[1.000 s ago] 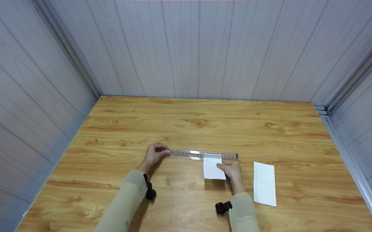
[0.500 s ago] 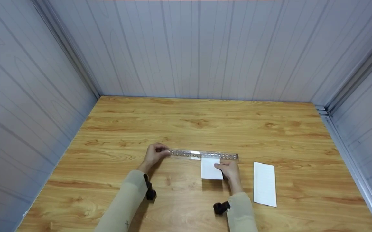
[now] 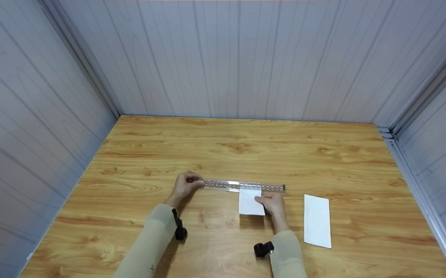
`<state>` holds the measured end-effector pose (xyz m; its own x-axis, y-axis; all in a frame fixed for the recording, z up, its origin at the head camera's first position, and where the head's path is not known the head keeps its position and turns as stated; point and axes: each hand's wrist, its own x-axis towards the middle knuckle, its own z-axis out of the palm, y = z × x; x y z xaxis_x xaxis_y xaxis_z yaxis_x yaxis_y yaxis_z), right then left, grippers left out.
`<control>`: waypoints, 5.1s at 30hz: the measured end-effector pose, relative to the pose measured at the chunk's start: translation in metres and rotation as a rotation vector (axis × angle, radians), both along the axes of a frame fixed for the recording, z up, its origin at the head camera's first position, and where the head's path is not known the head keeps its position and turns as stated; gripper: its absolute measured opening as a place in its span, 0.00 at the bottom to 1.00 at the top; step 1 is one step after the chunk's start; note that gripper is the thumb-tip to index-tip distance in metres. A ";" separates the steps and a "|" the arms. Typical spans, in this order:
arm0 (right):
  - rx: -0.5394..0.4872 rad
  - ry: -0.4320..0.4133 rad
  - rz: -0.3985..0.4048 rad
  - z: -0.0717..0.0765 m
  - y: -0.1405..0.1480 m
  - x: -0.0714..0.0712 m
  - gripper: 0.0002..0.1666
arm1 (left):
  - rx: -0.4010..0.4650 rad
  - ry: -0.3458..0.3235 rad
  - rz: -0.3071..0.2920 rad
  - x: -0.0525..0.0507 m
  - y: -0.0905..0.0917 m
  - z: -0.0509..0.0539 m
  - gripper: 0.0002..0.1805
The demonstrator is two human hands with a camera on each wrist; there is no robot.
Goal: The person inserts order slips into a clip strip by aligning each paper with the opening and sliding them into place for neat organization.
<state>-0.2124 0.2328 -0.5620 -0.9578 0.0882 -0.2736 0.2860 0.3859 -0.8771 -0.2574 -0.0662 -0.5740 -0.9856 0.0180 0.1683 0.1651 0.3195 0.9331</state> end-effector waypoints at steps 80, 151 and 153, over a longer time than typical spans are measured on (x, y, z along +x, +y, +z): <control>0.041 0.003 0.046 -0.002 -0.042 -0.009 0.10 | 0.004 0.072 -0.018 -0.001 0.001 -0.002 0.09; 0.025 -0.001 0.064 -0.002 -0.074 -0.010 0.07 | -0.035 0.053 0.002 -0.001 0.001 -0.002 0.09; 0.019 -0.002 0.065 -0.003 -0.075 -0.011 0.07 | -0.031 0.051 -0.001 -0.001 0.001 -0.002 0.09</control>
